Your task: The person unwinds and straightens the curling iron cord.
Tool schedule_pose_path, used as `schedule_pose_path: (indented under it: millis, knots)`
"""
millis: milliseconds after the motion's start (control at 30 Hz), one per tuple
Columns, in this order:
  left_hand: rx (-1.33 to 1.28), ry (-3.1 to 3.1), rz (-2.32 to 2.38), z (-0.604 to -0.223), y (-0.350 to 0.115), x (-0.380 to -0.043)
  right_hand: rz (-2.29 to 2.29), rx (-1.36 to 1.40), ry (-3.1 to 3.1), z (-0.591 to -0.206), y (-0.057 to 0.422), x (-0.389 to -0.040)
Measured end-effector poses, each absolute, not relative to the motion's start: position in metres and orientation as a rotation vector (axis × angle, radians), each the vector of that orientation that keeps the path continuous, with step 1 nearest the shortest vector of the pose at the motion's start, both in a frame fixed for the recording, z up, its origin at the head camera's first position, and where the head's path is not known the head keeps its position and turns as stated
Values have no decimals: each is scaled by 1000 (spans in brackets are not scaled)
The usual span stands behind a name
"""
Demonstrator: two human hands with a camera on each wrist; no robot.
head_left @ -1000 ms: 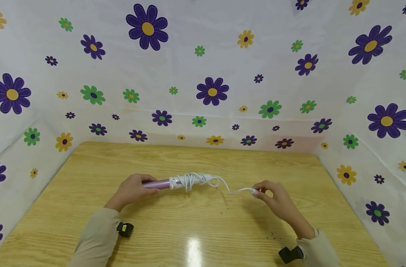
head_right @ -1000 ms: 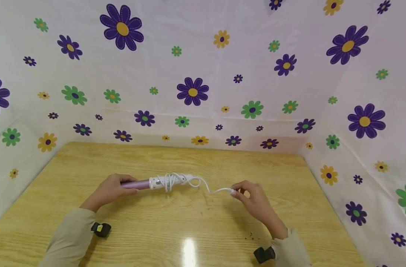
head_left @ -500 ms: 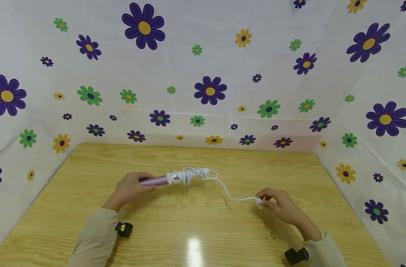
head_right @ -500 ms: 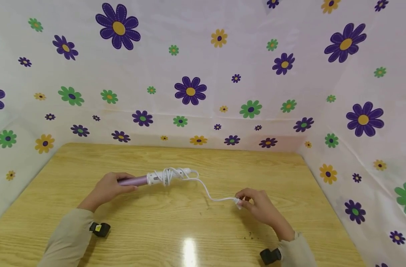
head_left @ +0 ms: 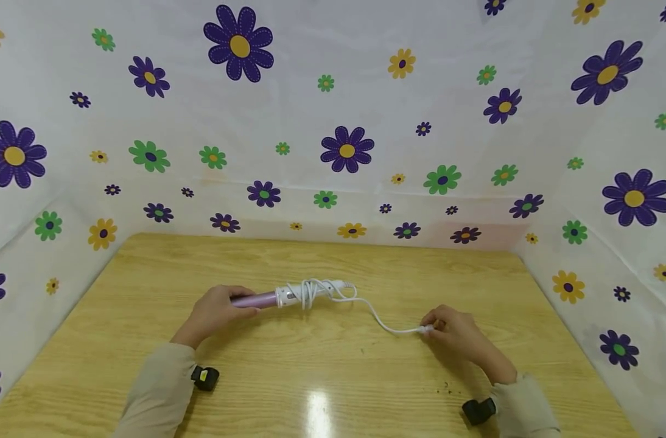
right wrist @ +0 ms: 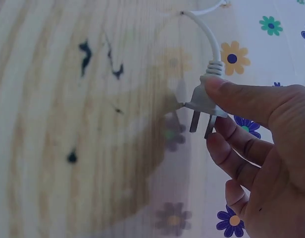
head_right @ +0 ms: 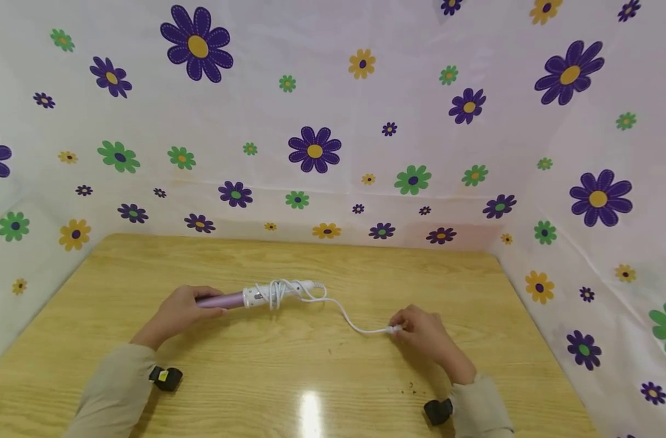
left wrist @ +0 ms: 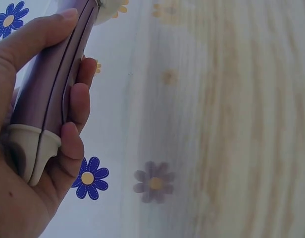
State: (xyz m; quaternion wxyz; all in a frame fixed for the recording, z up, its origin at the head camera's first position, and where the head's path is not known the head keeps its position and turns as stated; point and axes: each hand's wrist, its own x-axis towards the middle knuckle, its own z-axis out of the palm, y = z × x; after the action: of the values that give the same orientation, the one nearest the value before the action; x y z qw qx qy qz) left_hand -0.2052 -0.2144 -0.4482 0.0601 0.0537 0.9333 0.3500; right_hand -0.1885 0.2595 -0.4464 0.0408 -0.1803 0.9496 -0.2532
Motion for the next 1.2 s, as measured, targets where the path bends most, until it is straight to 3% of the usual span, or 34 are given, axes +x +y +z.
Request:
schedule_pose_path:
  millis: [367, 1200]
  knots:
    - [161, 2807, 1086, -446, -216, -205, -834, -556, 2842, -433, 243, -195]
    - [169, 2822, 1072, -448, -218, -200, -1102, -715, 2651, -424, 153, -228]
